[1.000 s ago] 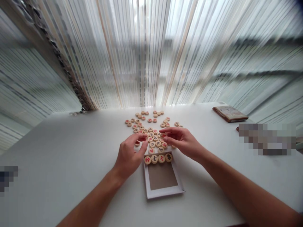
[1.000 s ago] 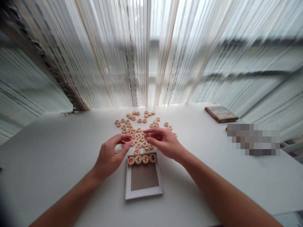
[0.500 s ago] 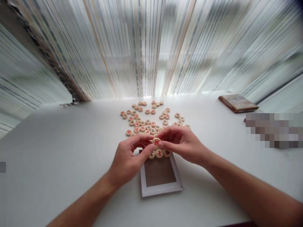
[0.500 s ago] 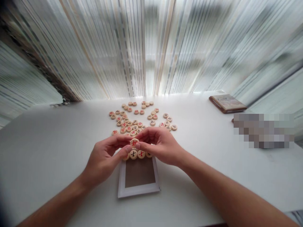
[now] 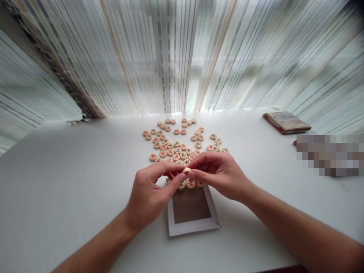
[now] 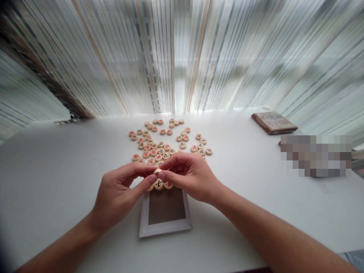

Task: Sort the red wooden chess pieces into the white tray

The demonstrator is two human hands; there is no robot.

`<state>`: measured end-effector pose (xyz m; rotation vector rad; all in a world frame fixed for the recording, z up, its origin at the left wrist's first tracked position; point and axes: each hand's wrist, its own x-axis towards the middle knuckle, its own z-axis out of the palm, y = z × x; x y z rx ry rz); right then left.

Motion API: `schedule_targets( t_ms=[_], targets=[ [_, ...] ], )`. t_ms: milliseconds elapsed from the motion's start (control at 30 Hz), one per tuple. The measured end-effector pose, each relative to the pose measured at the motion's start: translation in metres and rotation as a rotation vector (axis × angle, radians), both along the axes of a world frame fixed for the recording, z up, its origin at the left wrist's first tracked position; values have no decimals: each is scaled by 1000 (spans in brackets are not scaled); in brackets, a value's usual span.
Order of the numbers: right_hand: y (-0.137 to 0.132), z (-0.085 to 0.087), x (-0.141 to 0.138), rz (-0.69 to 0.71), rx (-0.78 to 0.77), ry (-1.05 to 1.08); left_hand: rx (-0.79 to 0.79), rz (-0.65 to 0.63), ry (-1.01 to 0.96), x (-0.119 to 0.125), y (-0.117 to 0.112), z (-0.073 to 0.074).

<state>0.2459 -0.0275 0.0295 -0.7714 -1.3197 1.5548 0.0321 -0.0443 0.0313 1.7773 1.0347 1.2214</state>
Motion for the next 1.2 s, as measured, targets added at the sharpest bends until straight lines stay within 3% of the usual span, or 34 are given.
schedule_targets(
  t_ms=[233, 667, 900, 1200],
  targets=[
    [-5, 2, -4, -64, -6, -23, 100, 22, 25, 2, -1, 2],
    [-4, 4, -4, -17, -143, 88, -253, -7, -262, 7, -4, 4],
    [-3, 8, -3, -5, -303, 139, -309, -73, -304, 6, -5, 3],
    [-3, 4, -4, 36, -256, 106, -267, -74, -311, 7, -4, 6]
  ],
)
